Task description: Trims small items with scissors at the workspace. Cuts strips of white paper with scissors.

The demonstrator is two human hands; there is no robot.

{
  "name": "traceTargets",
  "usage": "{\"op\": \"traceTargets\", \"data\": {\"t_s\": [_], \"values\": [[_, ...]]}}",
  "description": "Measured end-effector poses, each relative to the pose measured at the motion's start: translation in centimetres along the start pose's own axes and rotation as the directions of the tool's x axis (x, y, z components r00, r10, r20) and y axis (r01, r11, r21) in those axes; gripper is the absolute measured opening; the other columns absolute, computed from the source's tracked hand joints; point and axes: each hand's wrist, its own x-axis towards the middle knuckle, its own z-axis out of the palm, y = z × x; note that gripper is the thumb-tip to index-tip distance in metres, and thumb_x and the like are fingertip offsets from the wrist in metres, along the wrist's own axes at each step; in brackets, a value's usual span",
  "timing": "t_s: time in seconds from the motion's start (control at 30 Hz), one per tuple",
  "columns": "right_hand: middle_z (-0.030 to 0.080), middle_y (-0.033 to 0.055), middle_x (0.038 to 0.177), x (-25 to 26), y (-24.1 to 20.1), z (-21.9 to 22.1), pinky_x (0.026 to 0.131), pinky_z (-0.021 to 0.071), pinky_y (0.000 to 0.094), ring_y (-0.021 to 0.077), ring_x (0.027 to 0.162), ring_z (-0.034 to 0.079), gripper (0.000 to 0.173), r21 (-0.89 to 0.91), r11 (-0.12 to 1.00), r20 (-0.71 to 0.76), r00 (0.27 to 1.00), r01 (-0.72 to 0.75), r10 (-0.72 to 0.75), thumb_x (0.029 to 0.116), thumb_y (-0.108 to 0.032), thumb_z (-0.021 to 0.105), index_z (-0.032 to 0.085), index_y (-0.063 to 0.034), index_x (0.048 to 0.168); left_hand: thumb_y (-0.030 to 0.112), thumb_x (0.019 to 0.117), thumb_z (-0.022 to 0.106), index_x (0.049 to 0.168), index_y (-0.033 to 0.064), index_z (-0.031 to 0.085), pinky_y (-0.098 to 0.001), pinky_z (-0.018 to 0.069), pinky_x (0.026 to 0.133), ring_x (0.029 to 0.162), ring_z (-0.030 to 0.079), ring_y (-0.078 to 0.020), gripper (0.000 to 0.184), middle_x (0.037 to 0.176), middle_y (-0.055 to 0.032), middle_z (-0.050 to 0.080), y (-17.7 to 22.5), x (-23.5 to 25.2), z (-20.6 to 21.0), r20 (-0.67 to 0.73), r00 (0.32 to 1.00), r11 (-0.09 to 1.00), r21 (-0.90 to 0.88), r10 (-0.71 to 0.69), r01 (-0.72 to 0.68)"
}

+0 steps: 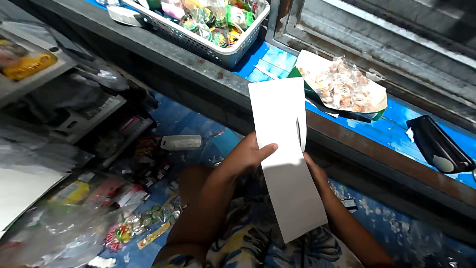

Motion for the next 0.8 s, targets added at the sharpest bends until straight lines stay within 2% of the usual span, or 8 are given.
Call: {"op": "traceTargets", "data": {"t_s": [0.17, 0.27, 0.43, 0.5, 0.57, 0.67, 0.73, 0.8], "values": [[0.072, 0.0026, 0.098, 0.0, 0.7, 0.0, 0.084, 0.0551, 0.0142, -0.0067, 0.088, 0.066, 0.025, -0.012, 0.998, -0.037, 0.998, 0.054, -0.054, 0.0985, -0.003, 0.054, 0.058, 0.0127, 0.118, -0.007, 0.0955, 0.056, 0.117, 0.0071, 0.06, -0.0224, 0.0608, 0.081, 0.087, 0.072, -0.0027, 0.026, 0.095, 0.005, 0.074, 0.1, 0.1, 0.1, 0.005, 1.0, 1.0, -0.025, 0.007, -0.007], [0.072, 0.0012, 0.097, 0.0, 0.4, 0.1, 0.084, 0.0557, 0.0144, -0.0065, 0.087, 0.067, 0.025, 0.017, 1.0, -0.049, 0.998, 0.026, -0.025, 0.0979, -0.002, 0.054, 0.059, 0.0114, 0.118, -0.007, 0.0956, 0.056, 0.118, 0.0071, 0.059, -0.0229, 0.0608, 0.081, 0.088, 0.072, -0.0034, 0.027, 0.096, 0.0045, 0.074, -0.1, 0.2, 0.2, -0.001, 1.0, 0.999, -0.049, 0.012, -0.012], [0.073, 0.0028, 0.096, 0.1, 1.0, -0.4, 0.082, 0.0574, 0.018, -0.0022, 0.085, 0.068, 0.023, -0.01, 1.0, -0.033, 0.999, -0.019, 0.018, 0.0976, 0.001, 0.053, 0.06, 0.0091, 0.118, -0.003, 0.0953, 0.062, 0.12, 0.0054, 0.059, -0.0221, 0.0592, 0.085, 0.09, 0.07, -0.0016, 0.026, 0.097, 0.0047, 0.073, 0.7, 0.0, 1.2, -0.079, 0.991, 0.994, 0.003, -0.106, 0.107], [0.073, 0.0035, 0.097, 0.2, 1.5, -0.5, 0.083, 0.0576, 0.0188, -0.0013, 0.087, 0.069, 0.024, -0.027, 0.999, -0.007, 1.0, -0.018, 0.017, 0.0977, -0.001, 0.055, 0.06, 0.0084, 0.119, 0.001, 0.0967, 0.061, 0.12, 0.0065, 0.059, -0.0227, 0.0605, 0.079, 0.084, 0.071, -0.0038, 0.024, 0.093, 0.0031, 0.073, 0.8, 0.1, 1.1, -0.14, 0.988, 0.997, -0.016, -0.071, 0.069], [0.073, 0.0046, 0.101, 0.1, 1.4, -0.3, 0.086, 0.0572, 0.019, -0.0015, 0.091, 0.069, 0.026, -0.037, 0.998, 0.019, 0.998, -0.051, 0.052, 0.0985, -0.002, 0.055, 0.059, 0.0089, 0.122, 0.004, 0.1016, 0.055, 0.119, 0.0095, 0.06, -0.0233, 0.0616, 0.071, 0.077, 0.072, -0.0053, 0.019, 0.09, 0.002, 0.074, 0.9, 0.5, 0.6, -0.201, 0.98, 0.998, -0.055, -0.002, -0.009], [0.07, 0.0032, 0.107, -0.2, -0.5, 0.2, 0.091, 0.0528, 0.0149, -0.007, 0.096, 0.064, 0.03, 0.041, 0.988, 0.048, 0.988, -0.149, 0.147, 0.1025, -0.005, 0.05, 0.055, 0.0127, 0.126, 0.002, 0.1032, 0.054, 0.123, 0.0097, 0.058, -0.0221, 0.0613, 0.072, 0.08, 0.072, -0.004, 0.022, 0.095, 0.0027, 0.073, 1.2, 0.7, 0.4, -0.256, 0.964, 0.998, 0.014, 0.069, -0.068], [0.069, 0.002, 0.105, -0.1, -1.3, 0.4, 0.089, 0.0516, 0.0129, -0.0089, 0.095, 0.062, 0.029, 0.082, 0.976, 0.06, 0.979, -0.201, 0.197, 0.1042, -0.006, 0.048, 0.055, 0.0123, 0.125, 0.0, 0.1025, 0.055, 0.124, 0.0088, 0.057, -0.0222, 0.0613, 0.072, 0.081, 0.072, -0.0041, 0.023, 0.096, 0.0022, 0.073, 1.1, 0.7, 0.2, -0.256, 0.962, 0.995, 0.041, 0.096, -0.089], [0.069, 0.0015, 0.106, -0.1, -1.3, 0.4, 0.09, 0.0513, 0.0128, -0.0091, 0.096, 0.062, 0.03, 0.101, 0.975, 0.062, 0.979, -0.197, 0.192, 0.1044, -0.008, 0.049, 0.056, 0.0122, 0.125, 0.0, 0.1027, 0.054, 0.126, 0.0084, 0.057, -0.0231, 0.0616, 0.073, 0.082, 0.072, -0.0052, 0.025, 0.097, 0.0011, 0.074, 0.9, 0.6, 0.0, -0.24, 0.965, 0.995, 0.03, 0.102, -0.097]]}}
